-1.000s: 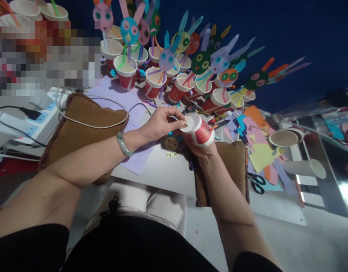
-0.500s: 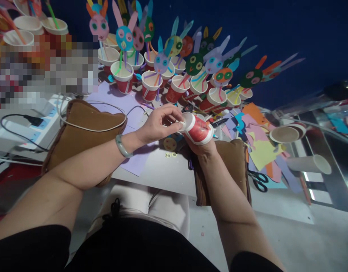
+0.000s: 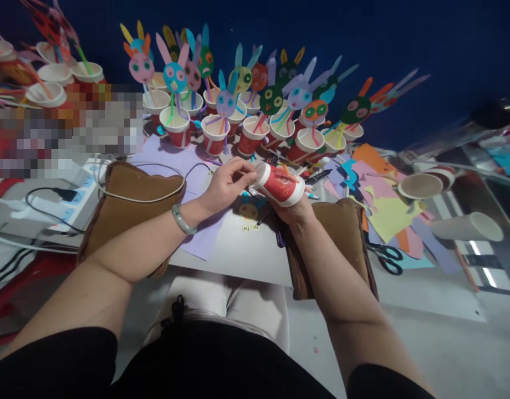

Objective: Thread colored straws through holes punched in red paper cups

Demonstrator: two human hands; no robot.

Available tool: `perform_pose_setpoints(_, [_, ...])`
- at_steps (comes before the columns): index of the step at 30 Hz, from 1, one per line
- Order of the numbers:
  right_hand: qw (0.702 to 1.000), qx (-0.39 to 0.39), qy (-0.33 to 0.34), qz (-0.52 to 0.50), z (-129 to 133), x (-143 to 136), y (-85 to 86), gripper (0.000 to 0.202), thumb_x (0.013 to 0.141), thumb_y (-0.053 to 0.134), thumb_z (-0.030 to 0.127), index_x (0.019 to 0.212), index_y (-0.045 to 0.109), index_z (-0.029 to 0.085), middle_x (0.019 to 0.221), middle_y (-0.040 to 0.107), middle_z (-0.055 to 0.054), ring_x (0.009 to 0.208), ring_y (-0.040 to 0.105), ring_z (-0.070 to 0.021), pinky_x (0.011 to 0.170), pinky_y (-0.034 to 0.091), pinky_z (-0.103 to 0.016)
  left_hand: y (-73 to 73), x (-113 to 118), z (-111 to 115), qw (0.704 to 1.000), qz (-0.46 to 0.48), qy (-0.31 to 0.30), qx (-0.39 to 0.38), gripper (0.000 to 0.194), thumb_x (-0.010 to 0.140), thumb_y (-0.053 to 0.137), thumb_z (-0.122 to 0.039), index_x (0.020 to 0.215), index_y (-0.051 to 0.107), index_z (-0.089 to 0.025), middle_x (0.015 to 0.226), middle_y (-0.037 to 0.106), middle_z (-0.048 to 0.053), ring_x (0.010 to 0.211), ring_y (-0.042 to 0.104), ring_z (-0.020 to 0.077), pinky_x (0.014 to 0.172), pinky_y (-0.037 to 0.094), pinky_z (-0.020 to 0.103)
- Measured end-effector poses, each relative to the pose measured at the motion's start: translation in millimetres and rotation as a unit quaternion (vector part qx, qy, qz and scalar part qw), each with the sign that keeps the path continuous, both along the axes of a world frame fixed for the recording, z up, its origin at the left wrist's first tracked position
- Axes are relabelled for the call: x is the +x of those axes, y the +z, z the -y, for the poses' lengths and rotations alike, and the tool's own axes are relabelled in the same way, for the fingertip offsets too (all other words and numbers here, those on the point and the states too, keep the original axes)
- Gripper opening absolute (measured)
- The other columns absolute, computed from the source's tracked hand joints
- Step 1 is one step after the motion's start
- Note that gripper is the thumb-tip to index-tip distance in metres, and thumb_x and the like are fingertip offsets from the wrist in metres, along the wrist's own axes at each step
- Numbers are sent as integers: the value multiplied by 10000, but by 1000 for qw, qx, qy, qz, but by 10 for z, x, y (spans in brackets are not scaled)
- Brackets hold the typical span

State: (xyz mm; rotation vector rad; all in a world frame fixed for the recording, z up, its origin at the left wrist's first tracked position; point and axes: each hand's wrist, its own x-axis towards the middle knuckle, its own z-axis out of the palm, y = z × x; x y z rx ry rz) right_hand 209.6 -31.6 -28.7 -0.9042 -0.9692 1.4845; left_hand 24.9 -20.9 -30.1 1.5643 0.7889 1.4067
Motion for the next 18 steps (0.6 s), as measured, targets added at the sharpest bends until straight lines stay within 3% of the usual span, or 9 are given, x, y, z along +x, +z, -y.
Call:
perform_pose_setpoints(3, [999, -20, -14, -22, 2, -13, 30, 535, 546, 968, 472, 1017, 780, 301, 1006, 833, 22, 860, 782, -211, 736, 670, -333, -59, 3, -25, 999, 7, -1, -47, 435, 873, 728, -612, 844, 657, -184, 780, 618, 0, 686, 567, 109, 652, 505, 258])
perform_pose_setpoints(8, [1000, 4, -19, -19, -16, -2, 31, 488, 628, 911, 489, 1053, 778, 289, 1043, 835, 4, 938, 795, -238, 801, 670, -366, -94, -17, -41, 998, -11, -10, -54, 357, 870, 742, -530, 914, 646, -188, 835, 664, 18, 706, 596, 113, 660, 522, 251])
perform_pose_setpoints(12, [999, -5, -30, -14, -41, 9, 16, 488, 588, 930, 487, 992, 801, 248, 991, 839, -21, 878, 794, -244, 734, 667, -359, -94, -52, -62, 999, -39, -6, -3, 275, 869, 725, -434, 897, 642, -173, 1244, 674, 125, 842, 650, 132, 726, 558, 275])
perform_pose_setpoints(14, [999, -3, -31, -13, -45, 8, 28, 453, 584, 925, 491, 946, 811, 243, 940, 839, -14, 808, 787, -222, 682, 659, -334, -92, -71, -78, 999, -47, -23, -2, 264, 865, 719, -419, 897, 638, -170, 1352, 644, 148, 883, 665, 145, 737, 564, 285])
perform_pose_setpoints(18, [1000, 4, -11, -16, -35, 0, 88, 411, 601, 901, 512, 898, 823, 238, 879, 837, -14, 733, 773, -204, 610, 643, -303, -86, -93, -108, 997, -74, -22, 14, 334, 850, 732, -490, 812, 629, -174, 1153, 716, 131, 966, 673, 188, 841, 566, 330])
